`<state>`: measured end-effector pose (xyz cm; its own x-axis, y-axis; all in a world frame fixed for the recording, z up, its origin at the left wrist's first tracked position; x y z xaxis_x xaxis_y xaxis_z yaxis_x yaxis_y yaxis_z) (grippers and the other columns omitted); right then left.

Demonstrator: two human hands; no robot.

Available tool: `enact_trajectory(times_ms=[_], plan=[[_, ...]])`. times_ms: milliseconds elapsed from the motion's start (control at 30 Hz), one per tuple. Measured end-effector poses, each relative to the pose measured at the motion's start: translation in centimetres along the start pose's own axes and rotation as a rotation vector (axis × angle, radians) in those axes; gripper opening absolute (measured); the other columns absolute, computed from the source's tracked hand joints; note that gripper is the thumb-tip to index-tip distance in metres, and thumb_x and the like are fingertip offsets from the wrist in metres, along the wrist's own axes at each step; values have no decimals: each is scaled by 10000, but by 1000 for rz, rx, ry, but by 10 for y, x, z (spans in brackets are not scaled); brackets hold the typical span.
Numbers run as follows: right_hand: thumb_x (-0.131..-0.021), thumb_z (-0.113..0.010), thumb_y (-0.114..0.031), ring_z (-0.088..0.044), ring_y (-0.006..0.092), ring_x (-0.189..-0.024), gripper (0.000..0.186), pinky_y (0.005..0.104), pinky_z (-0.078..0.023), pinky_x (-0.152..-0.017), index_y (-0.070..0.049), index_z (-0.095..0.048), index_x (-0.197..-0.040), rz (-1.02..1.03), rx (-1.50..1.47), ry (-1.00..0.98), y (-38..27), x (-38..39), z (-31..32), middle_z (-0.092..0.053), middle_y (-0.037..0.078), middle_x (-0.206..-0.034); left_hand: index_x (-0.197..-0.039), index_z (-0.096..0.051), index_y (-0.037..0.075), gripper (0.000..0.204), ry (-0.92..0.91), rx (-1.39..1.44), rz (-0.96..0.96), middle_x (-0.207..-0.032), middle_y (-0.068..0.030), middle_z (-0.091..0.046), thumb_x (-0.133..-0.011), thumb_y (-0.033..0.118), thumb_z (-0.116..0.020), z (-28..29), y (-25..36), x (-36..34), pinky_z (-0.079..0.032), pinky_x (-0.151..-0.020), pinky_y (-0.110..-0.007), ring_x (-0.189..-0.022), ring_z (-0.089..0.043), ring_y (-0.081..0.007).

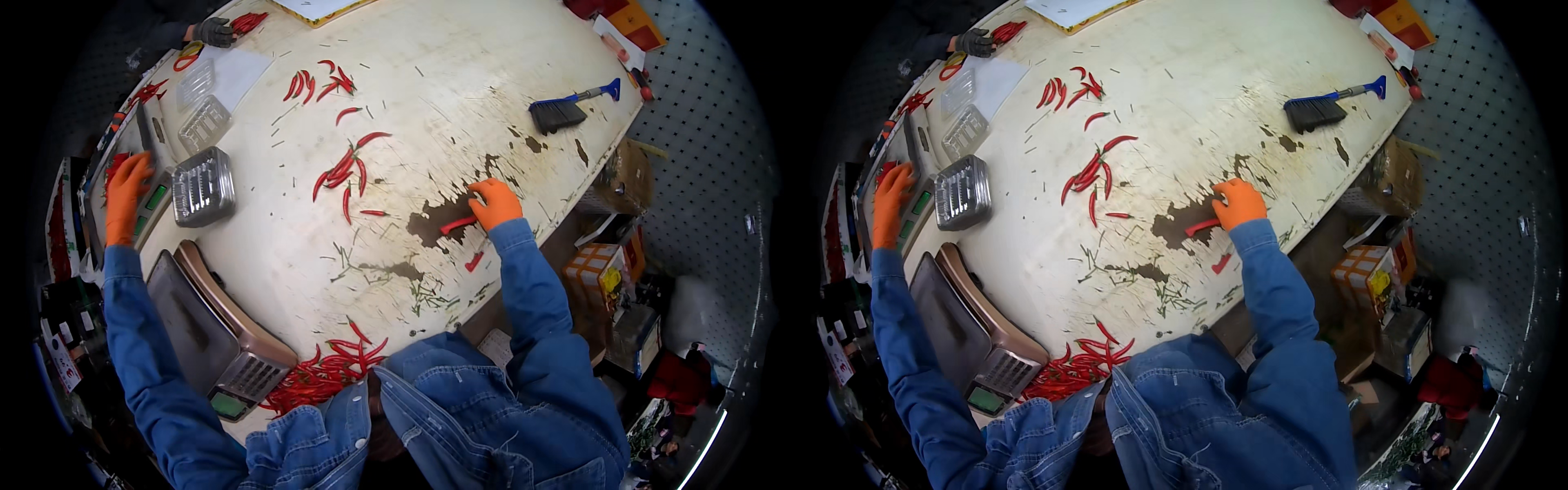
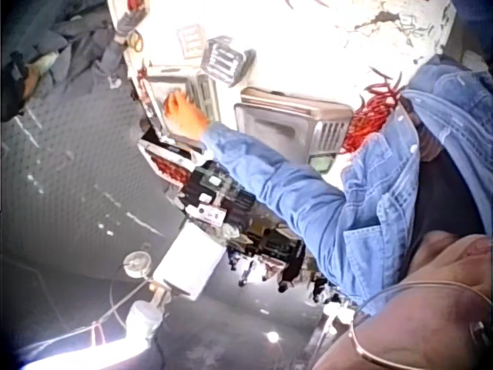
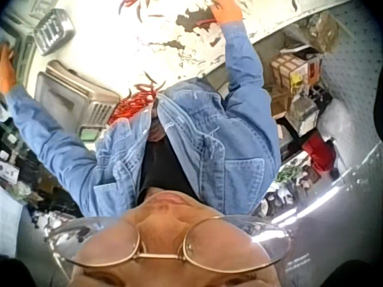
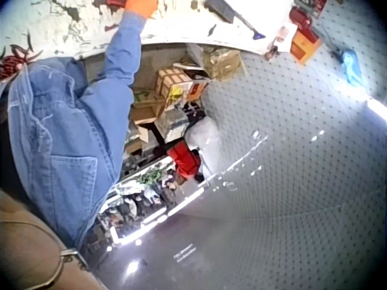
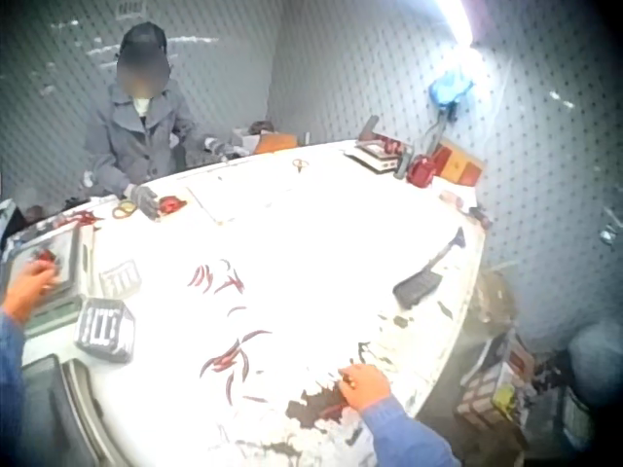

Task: The person sorts red chili peppers on a white countertop, placing them into a digital scale tray and a plastic container. They then gather the peppers into a blue plastic bag and hand it to a customer. The person also picks up a pepper from the floor and cleans the counter with a brush.

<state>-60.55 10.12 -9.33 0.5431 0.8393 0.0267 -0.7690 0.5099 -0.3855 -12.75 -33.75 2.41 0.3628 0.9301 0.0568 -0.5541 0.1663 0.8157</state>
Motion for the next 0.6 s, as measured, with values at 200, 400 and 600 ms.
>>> enact_trajectory(times_ms=[200,400,600], plan=[[-629,-669,-50,-553,291,-873,205,402,-465,-720,-133,-648,-816,303,33,-50,-6,24,-30,-594,60,-906,-1093,-617,50,315,-418,-67,-86,-950,-18,-631,-867,267,-581,-141,53,46,-441,-681,-232,-819,-572,-109],[-623,-663,-21,-561,287,-829,200,401,-462,-717,-115,-638,-798,401,-30,-82,-22,36,-33,-596,77,-903,-935,-640,-8,342,-247,-479,-135,-903,-155,-660,-746,272,-688,-159,46,55,-490,-718,-345,-792,-623,-296],[-692,-676,-95,-574,308,-855,200,392,-474,-737,-65,-657,-889,193,-175,-64,-39,33,-20,-615,95,-923,-888,-648,77,250,-89,-857,-157,-964,-139,-608,-723,261,-682,-96,-19,62,-475,-761,-397,-944,-563,-301]])
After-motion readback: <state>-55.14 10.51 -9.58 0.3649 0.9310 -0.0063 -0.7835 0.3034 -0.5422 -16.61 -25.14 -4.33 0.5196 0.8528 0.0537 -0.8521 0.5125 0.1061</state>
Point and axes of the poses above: each hand's wrist, its own x-axis away from the middle knuckle, its own z-axis out of the back of the hand, y = z × x, the point moved 6 cm from there along -x, towards the middle knuckle
